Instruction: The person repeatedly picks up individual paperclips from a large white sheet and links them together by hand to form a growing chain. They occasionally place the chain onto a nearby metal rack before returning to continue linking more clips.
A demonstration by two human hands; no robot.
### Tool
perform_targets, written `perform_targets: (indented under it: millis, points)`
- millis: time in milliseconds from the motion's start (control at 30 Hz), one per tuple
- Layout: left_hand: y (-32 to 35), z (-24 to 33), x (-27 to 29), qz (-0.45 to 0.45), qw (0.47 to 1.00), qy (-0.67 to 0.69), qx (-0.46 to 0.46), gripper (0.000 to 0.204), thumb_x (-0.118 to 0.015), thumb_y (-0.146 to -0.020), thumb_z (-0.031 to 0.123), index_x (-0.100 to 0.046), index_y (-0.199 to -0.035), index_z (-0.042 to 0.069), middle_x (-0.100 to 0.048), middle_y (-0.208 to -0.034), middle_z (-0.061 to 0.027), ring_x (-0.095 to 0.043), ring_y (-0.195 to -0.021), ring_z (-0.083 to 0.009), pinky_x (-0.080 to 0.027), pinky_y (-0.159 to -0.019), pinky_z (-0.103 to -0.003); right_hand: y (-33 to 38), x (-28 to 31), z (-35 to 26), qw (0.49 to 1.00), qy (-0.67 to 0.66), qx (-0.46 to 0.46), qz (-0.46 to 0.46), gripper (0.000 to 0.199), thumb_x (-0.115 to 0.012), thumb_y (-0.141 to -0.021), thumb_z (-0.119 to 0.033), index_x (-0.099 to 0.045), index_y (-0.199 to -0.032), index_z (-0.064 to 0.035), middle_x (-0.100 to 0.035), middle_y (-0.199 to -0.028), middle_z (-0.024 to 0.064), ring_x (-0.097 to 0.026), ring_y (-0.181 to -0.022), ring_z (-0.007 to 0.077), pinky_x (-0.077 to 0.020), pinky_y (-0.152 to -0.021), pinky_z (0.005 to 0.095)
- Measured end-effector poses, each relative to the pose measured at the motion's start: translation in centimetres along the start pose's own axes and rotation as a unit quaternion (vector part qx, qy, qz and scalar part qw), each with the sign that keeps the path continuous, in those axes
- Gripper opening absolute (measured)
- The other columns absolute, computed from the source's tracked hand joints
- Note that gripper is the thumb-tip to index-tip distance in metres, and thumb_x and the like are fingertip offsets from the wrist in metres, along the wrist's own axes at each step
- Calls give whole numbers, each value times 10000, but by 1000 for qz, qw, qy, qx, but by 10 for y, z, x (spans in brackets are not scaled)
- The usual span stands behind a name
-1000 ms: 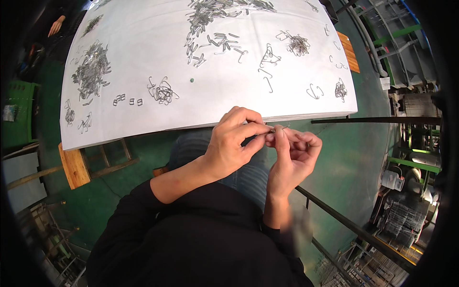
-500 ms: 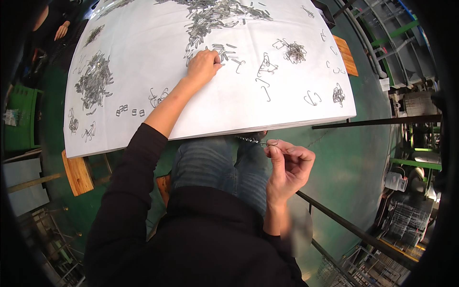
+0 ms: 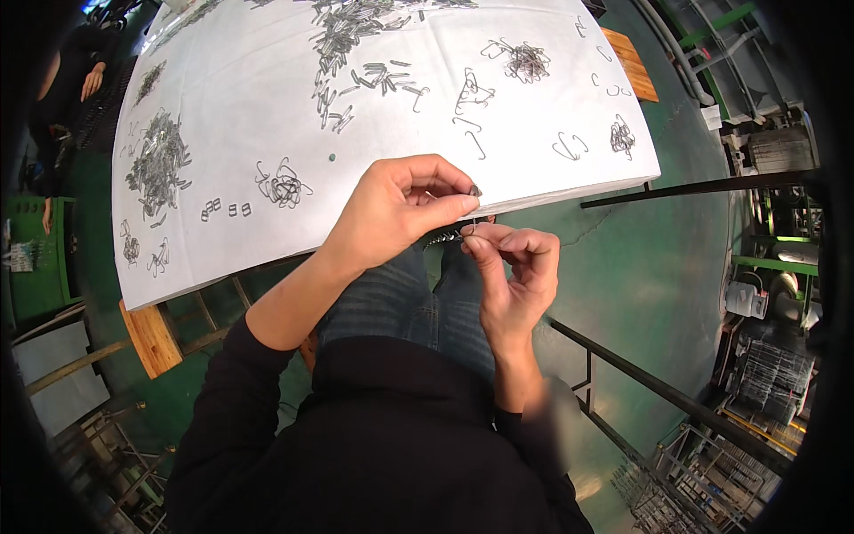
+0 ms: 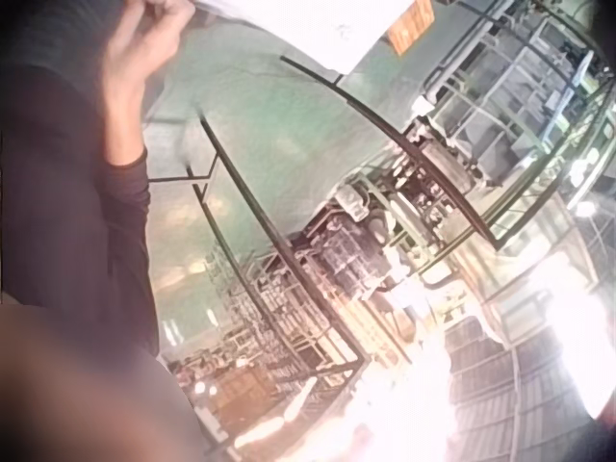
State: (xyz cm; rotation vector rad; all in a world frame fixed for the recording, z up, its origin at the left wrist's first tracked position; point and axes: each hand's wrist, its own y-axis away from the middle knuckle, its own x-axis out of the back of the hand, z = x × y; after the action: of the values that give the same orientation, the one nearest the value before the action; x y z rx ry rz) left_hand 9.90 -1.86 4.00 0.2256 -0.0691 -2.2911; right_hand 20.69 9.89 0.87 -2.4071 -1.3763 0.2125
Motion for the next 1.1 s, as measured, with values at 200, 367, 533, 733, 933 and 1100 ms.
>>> perform_targets:
  millis: [200, 367, 533, 733, 933, 1100]
  points:
    - [8, 2, -2, -1, 1000, -15, -11, 99, -638, -815, 5, -640, -907, -29, -640, -922, -74, -603, -805, -92, -489, -735, -215, -3, -1, 0, 999, 37, -22, -6, 260, -620, -818, 74, -392, -890, -29, -628, -823, 143, -619, -738, 159, -514, -690, 254]
    - [12, -10, -3, 33, 986, -70, -151, 114, -658, -780, -28, -656, -892, -6, -595, -1005, -93, -562, -747, -83, -458, -671, -204, -4, 4, 9, 997, 76, -2, -14, 254, -664, -799, 13, -467, -957, -12, -654, -880, 110, -638, -756, 143, -499, -600, 227]
    - [20, -16, -6, 49, 976, -102, -188, 137, -669, -756, -57, -663, -873, 15, -599, -962, -82, -541, -709, -81, -440, -639, -210, -72, 26, 61, 968, 244, -15, -54, 84, -614, -838, -73, -598, -907, -28, -600, -854, 66, -562, -656, 177, -429, -560, 269]
    - [28, -15, -18, 69, 974, -95, -193, 141, -671, -756, -54, -667, -871, 27, -632, -887, -69, -543, -703, -88, -438, -633, -216, -154, -7, 135, 822, 503, -37, -264, 175, -643, -799, -220, -637, -848, -51, -626, -900, 110, -610, -830, 299, -484, -715, 383]
    - [27, -17, -19, 89, 965, -125, -214, 123, -683, -752, -26, -675, -853, 42, -662, -841, -41, -556, -716, -106, -433, -608, -232, -152, -7, 101, 866, 420, -25, -271, 146, -635, -810, -137, -591, -842, -2, -614, -810, 118, -611, -725, 227, -486, -640, 334]
    - [26, -20, -20, 114, 957, -149, -221, 91, -699, -744, 23, -678, -825, 58, -671, -814, -26, -583, -719, -142, -446, -575, -245, -94, 24, 20, 961, -59, -191, -192, 95, -621, -845, -57, -573, -853, 24, -606, -740, 49, -563, -617, 88, -444, -530, 217]
